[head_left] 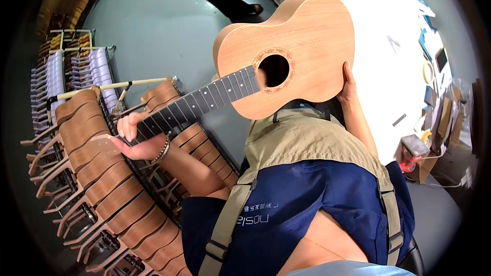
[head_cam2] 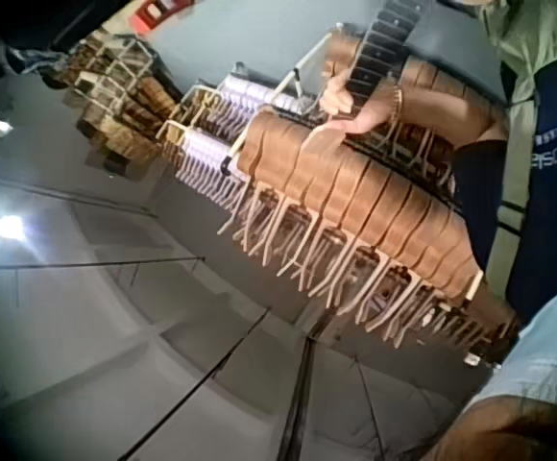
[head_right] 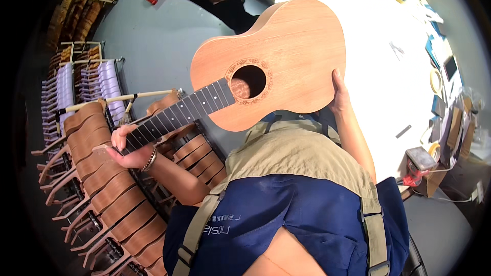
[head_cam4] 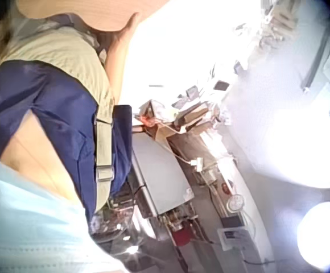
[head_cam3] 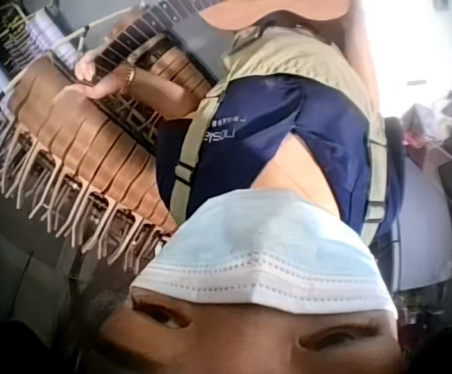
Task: The person repeatedly picks up unfinished acoustic guitars from a rack, sands the body and neck using sandpaper and a sanding block, and then returns them to the rack. The process involves flipping the guitar to sand different surfaces and inspecting the wood grain.
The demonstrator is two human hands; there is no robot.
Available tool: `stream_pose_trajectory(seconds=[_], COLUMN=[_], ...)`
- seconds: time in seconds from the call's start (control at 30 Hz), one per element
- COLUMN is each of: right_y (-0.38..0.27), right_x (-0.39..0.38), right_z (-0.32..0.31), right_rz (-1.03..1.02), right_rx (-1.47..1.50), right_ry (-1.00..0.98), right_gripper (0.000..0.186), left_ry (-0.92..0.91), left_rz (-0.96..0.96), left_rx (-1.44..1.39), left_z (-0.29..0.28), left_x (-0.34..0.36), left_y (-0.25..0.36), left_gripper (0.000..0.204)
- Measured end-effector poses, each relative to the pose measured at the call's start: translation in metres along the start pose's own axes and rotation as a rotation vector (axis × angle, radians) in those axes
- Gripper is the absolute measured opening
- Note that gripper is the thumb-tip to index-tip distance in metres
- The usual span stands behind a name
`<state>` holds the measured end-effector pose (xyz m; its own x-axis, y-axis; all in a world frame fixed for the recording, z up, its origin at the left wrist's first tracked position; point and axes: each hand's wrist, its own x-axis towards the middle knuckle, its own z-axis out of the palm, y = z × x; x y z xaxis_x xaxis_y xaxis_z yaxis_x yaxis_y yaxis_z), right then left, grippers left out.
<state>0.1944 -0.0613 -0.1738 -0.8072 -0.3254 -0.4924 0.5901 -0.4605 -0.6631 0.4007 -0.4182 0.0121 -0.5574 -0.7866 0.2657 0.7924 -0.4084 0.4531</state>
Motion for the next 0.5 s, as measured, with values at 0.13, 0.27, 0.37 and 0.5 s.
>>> stream_pose_trajectory(seconds=[0.13, 0.27, 0.37, 0.5], right_y=[-0.021, -0.026, -0.033, -0.048], right_x=[-0.006, -0.008, -0.008, -0.007], right_z=[-0.053, -0.077, -0.082, -0.082], right_rz=[-0.182, -0.243, -0.304, -0.387], right_rx=[0.134, 0.247, 0.259, 0.197], right_ry=[-0.038, -0.008, 0.011, 0.035], right_gripper=[0.069, 0.067, 0.065, 0.059], left_ry=[0.297, 0.078, 0.101, -0.014], left_rz=[0.0, -0.268, -0.305, -0.381], left_rx=[0.018, 0.21, 0.297, 0.188], left_z=[0.066, 0.082, 0.094, 0.092], left_x=[-0.022, -0.058, -0.063, -0.046], left_y=[-0.087, -0.164, -0.199, -0.219], left_gripper=[0.041, 0.054, 0.051, 0.048])
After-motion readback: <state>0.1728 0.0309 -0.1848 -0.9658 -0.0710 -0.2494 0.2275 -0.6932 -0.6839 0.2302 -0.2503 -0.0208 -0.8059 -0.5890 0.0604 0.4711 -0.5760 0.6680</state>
